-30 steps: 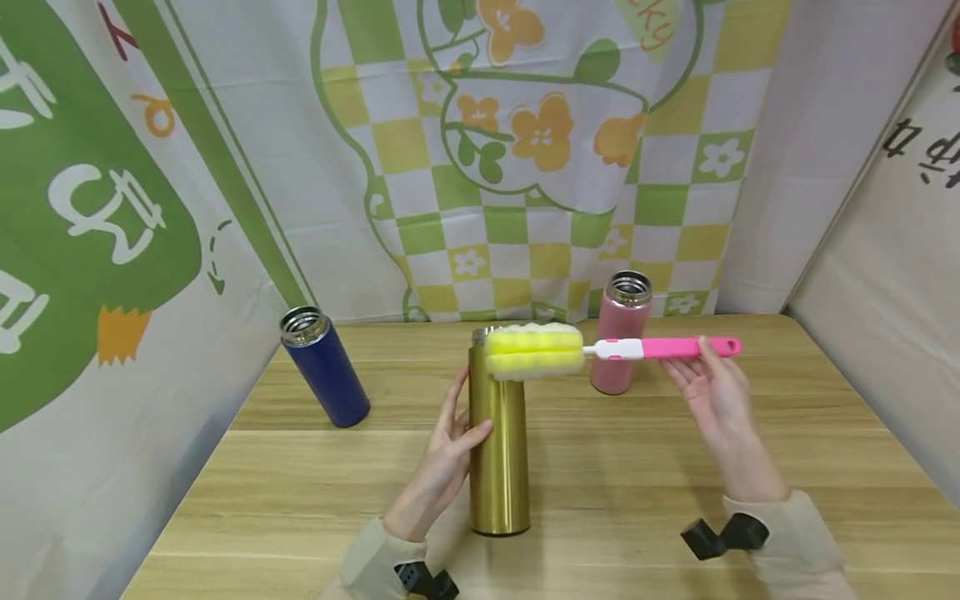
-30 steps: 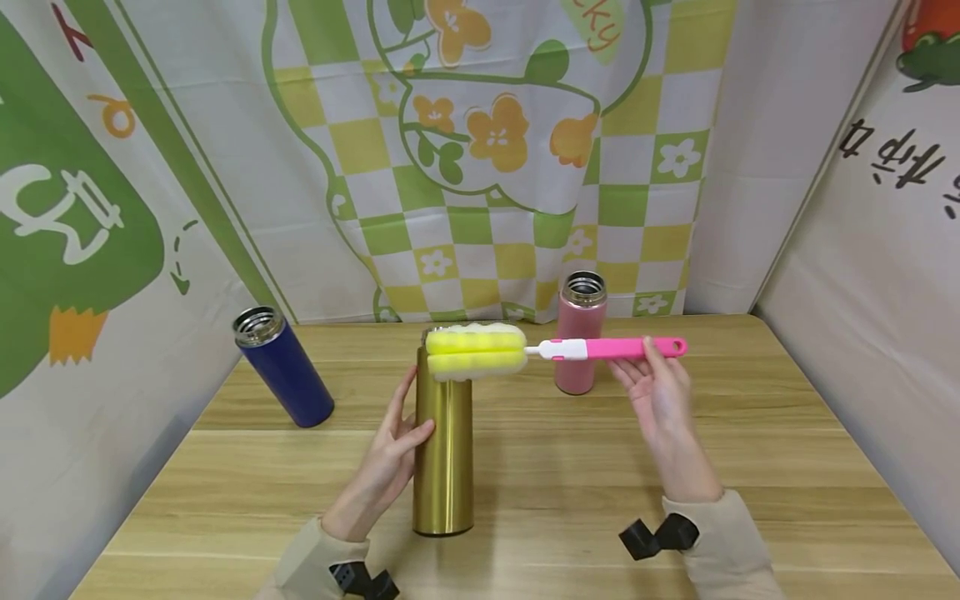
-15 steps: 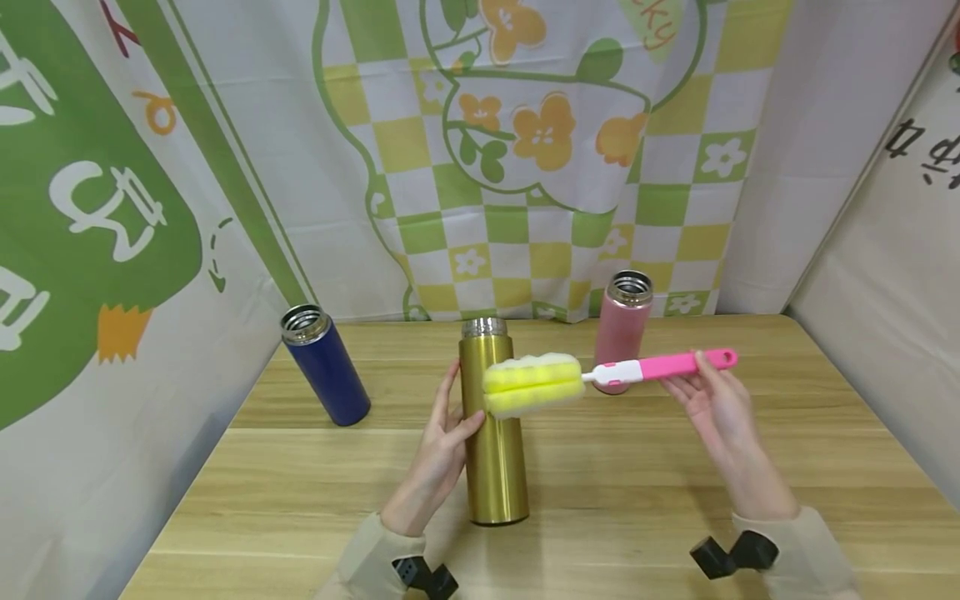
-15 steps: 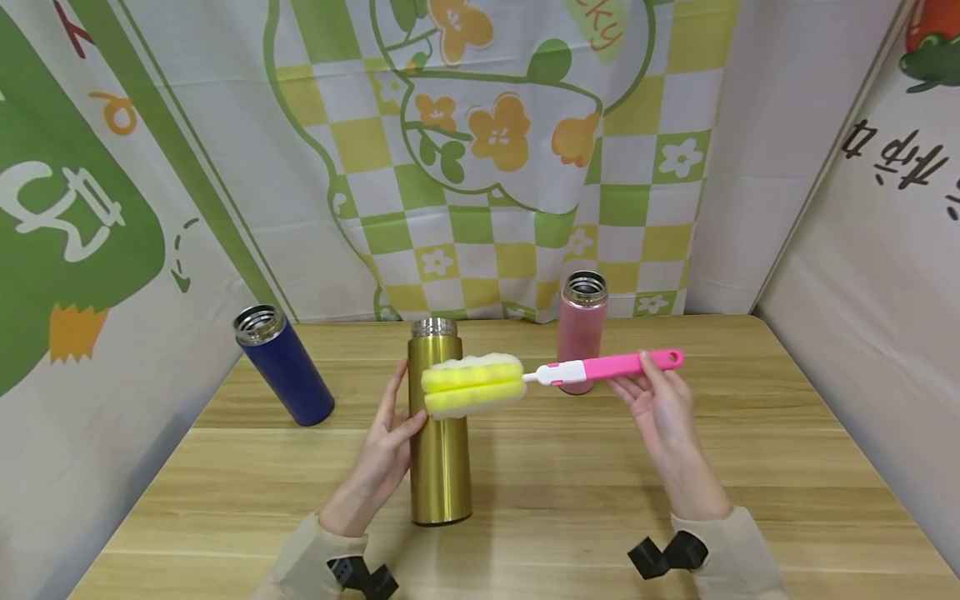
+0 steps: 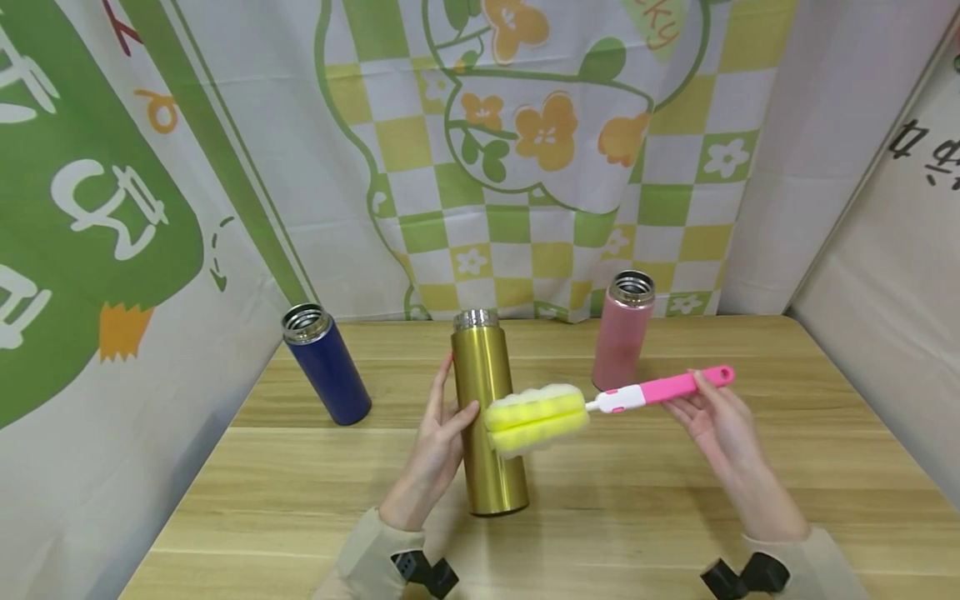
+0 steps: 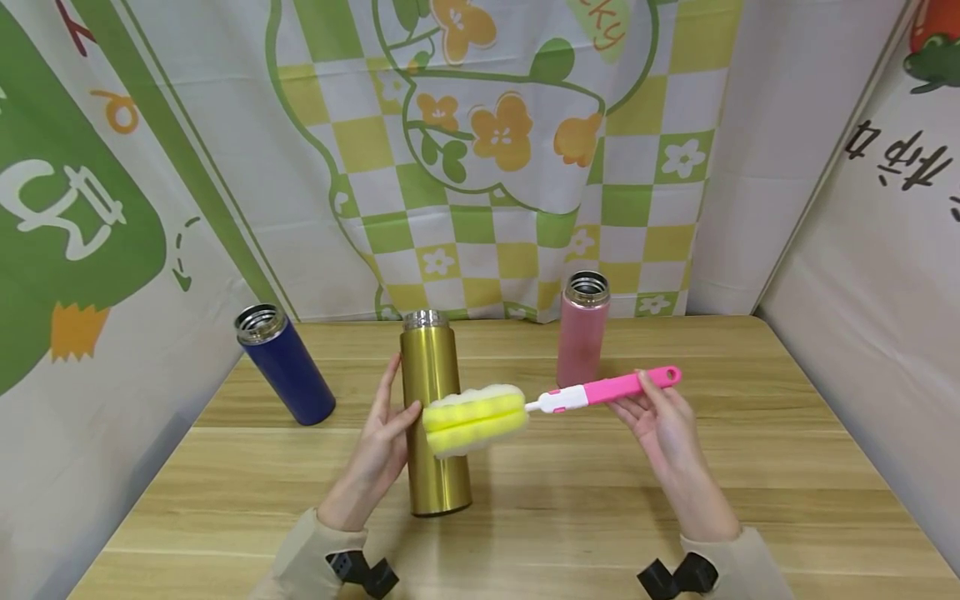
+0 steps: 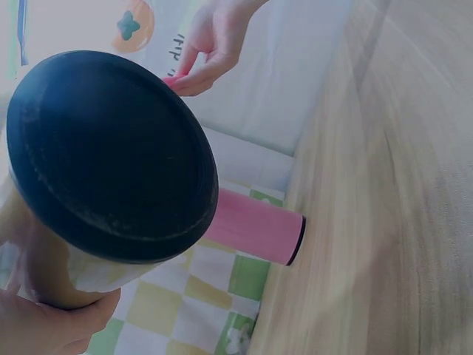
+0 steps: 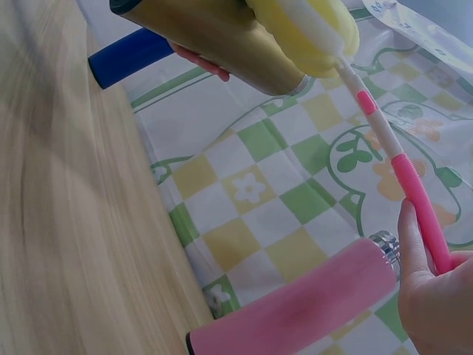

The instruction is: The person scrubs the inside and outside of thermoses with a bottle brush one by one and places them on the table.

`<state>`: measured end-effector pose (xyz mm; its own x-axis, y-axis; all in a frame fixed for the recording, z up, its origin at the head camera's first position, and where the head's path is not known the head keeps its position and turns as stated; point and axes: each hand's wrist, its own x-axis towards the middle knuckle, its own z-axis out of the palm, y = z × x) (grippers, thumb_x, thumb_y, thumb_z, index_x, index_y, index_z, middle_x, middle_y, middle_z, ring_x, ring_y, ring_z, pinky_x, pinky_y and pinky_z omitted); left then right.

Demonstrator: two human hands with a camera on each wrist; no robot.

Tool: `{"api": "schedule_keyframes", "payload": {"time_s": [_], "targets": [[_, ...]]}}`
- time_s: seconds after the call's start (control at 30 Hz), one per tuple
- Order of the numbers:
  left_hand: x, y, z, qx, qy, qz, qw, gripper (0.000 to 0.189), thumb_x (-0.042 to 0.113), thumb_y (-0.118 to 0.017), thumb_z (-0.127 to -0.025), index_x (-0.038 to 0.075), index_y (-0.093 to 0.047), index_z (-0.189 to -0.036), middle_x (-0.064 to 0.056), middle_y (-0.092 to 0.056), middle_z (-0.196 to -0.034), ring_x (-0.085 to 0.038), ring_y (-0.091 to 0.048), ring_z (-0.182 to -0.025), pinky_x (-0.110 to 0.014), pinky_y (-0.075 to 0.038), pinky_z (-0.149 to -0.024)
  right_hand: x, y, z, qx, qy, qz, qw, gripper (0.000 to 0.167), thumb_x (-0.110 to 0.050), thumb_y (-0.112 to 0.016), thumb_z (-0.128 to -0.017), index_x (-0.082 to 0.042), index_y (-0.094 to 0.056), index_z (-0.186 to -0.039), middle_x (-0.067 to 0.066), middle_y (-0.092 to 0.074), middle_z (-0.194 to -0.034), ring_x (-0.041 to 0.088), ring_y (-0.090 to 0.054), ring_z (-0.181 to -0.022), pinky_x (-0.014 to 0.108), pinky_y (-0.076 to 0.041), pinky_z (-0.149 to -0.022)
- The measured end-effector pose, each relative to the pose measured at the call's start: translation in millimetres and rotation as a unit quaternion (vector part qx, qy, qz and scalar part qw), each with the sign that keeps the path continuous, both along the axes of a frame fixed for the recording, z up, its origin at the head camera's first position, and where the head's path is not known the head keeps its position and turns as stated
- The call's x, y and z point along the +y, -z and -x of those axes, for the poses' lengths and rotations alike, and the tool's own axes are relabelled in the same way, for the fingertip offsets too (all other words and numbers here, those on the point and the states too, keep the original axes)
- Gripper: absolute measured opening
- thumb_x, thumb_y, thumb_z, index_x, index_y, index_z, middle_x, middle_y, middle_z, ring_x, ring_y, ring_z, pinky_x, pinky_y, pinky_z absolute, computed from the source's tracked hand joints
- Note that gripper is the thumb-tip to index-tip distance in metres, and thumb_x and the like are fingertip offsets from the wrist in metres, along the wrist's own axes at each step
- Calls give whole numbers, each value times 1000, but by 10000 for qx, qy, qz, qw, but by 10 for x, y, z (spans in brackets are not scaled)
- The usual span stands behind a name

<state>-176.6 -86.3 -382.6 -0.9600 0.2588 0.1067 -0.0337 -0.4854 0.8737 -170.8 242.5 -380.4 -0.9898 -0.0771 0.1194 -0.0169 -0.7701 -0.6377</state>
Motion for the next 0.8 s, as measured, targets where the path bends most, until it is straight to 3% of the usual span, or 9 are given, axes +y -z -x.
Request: {"api": "schedule_keyframes", "payload": {"time_s": [0.5, 0.8], "targets": [[-21, -54, 48, 8, -142, -189, 9997, 72, -2, -42, -88, 33, -8, -141, -27, -30, -130, -23, -53, -102, -36, -41, -87, 39, 81, -88, -41, -341, -321, 9989, 20, -5, -35, -94, 1, -54, -93, 17, -64, -89, 26, -63, -85, 33, -47, -81], [-18, -55, 44, -107, -13, -220, 9997, 72, -3, -41, -89, 36, -10, -140, -26, -31, -129, -22, -53, -99, -36, -41, -86, 42, 84, -87, 77, -461, -402, 9981, 21, -5, -33, -95, 0, -54, -95, 16, -64, -91, 26, -63, -86, 33, -47, -81]]}}
